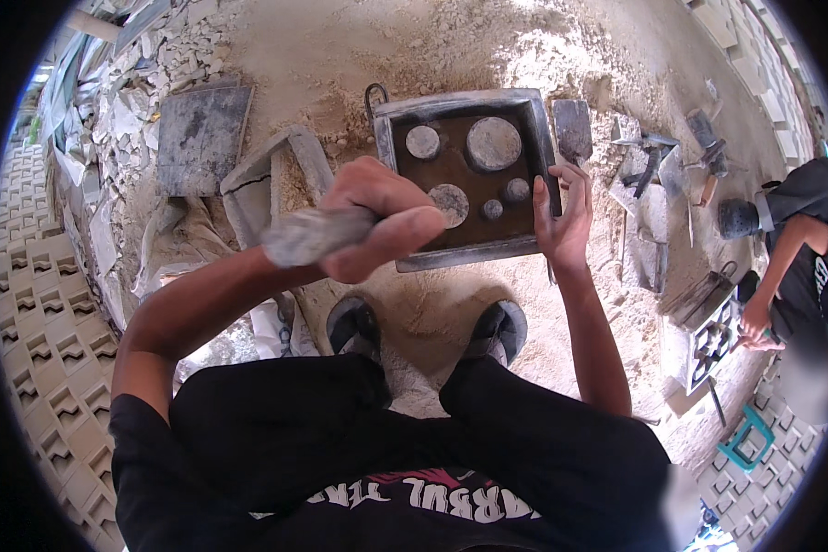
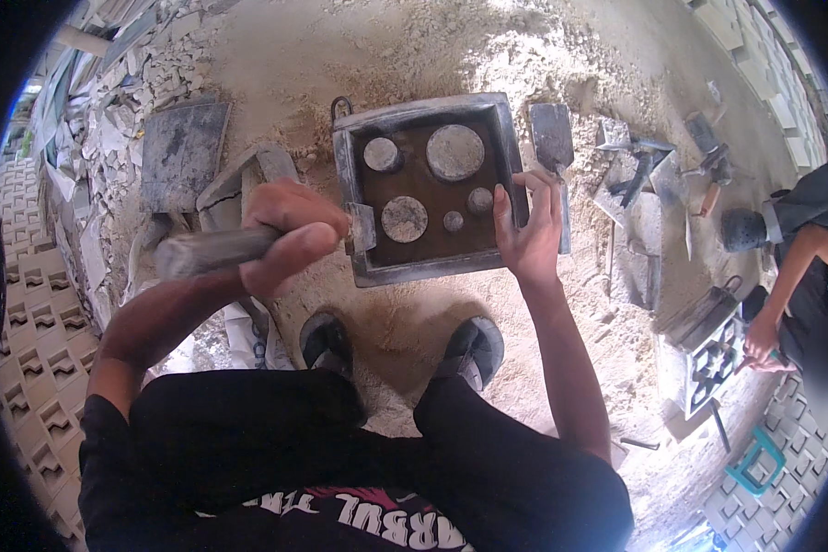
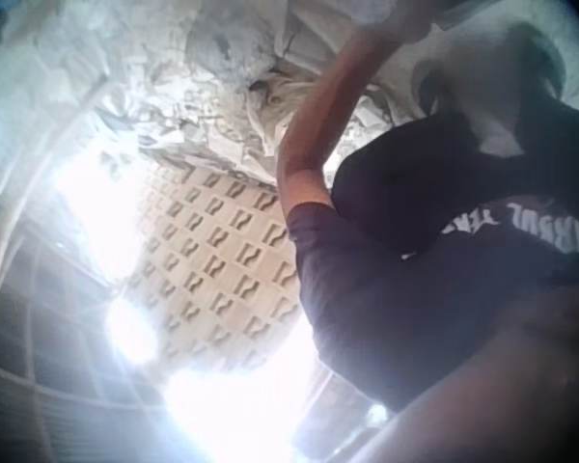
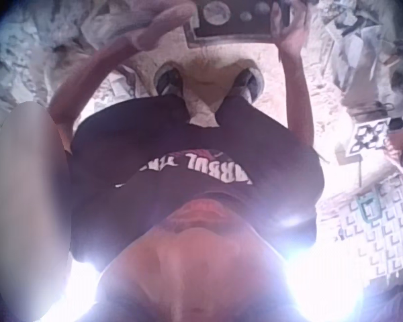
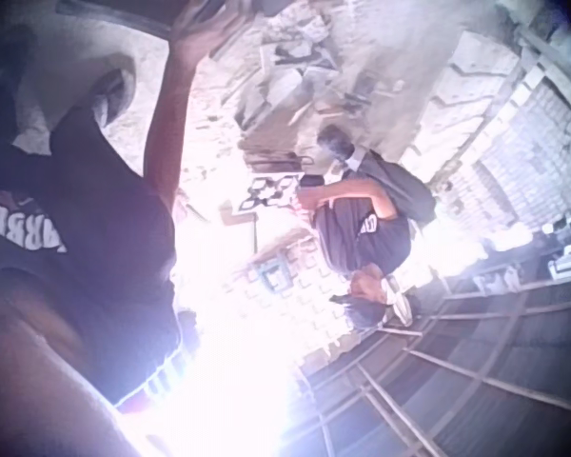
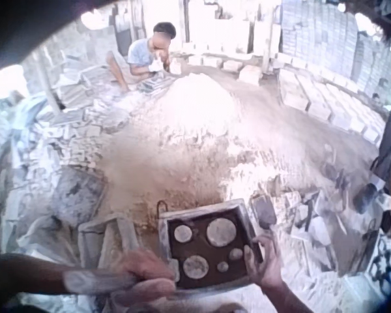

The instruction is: The person fills a metal mold with powder, uses a trowel to scrape and level the surface, and then uses a cylindrical tool to tamp down the material inside the circular sections of the mold.

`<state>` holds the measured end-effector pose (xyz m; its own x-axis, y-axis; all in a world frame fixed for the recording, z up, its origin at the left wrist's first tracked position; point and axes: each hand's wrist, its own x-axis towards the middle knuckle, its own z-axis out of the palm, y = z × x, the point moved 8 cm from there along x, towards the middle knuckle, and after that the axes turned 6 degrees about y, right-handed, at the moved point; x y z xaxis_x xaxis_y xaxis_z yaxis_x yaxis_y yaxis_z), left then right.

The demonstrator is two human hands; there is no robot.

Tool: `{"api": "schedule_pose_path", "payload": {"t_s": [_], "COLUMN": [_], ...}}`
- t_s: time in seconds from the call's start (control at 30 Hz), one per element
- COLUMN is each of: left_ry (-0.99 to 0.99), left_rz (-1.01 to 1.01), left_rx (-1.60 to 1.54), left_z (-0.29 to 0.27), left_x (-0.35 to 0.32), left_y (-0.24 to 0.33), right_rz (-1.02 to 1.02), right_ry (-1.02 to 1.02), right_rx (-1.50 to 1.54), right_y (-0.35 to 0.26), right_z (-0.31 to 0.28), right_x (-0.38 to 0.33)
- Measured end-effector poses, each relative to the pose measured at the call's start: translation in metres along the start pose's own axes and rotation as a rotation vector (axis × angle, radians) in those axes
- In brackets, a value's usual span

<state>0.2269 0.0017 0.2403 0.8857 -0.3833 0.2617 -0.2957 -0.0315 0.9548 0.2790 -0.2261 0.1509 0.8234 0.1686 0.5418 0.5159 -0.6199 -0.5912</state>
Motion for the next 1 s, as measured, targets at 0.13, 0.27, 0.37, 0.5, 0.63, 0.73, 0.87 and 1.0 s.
{"api": "schedule_pose_path", "payload": {"t_s": [0.13, 0.27, 0.37, 0.5, 0.63, 0.73, 0.87, 1.0], "left_ry": [0.031, -0.052, -0.065, -0.085, -0.032, 0.041, -0.041, 0.049], "left_rz": [-0.056, -0.088, -0.044, -0.017, 0.057, -0.016, 0.059, -0.046], "left_rx": [0.011, -0.022, 0.006, 0.034, 0.099, 0.143, 0.119, 0.162], "left_z": [0.007, 0.019, 0.023, 0.026, 0.016, 0.003, -0.003, -0.028], "left_x": [-0.007, -0.002, -0.017, -0.017, -0.006, -0.006, 0.008, 0.012], "left_y": [-0.027, -0.002, -0.018, -0.017, -0.021, -0.043, -0.002, -0.051], "right_rz": [0.031, 0.047, 0.082, 0.014, 0.078, 0.065, 0.033, 0.084], "right_ry": [0.001, -0.003, -0.015, 0.026, 0.011, -0.016, -0.006, -0.035], "right_rx": [-0.002, 0.009, 0.055, 0.004, 0.031, 0.046, 0.057, 0.046], "right_y": [0.003, 0.009, 0.009, 0.007, 0.005, 0.005, 0.002, 0.004], "right_z": [0.001, -0.001, 0.002, -0.003, -0.005, 0.003, -0.004, -0.001], "right_x": [0.001, -0.001, -0.001, 0.0, 0.001, 0.002, -0.005, 0.002]}}
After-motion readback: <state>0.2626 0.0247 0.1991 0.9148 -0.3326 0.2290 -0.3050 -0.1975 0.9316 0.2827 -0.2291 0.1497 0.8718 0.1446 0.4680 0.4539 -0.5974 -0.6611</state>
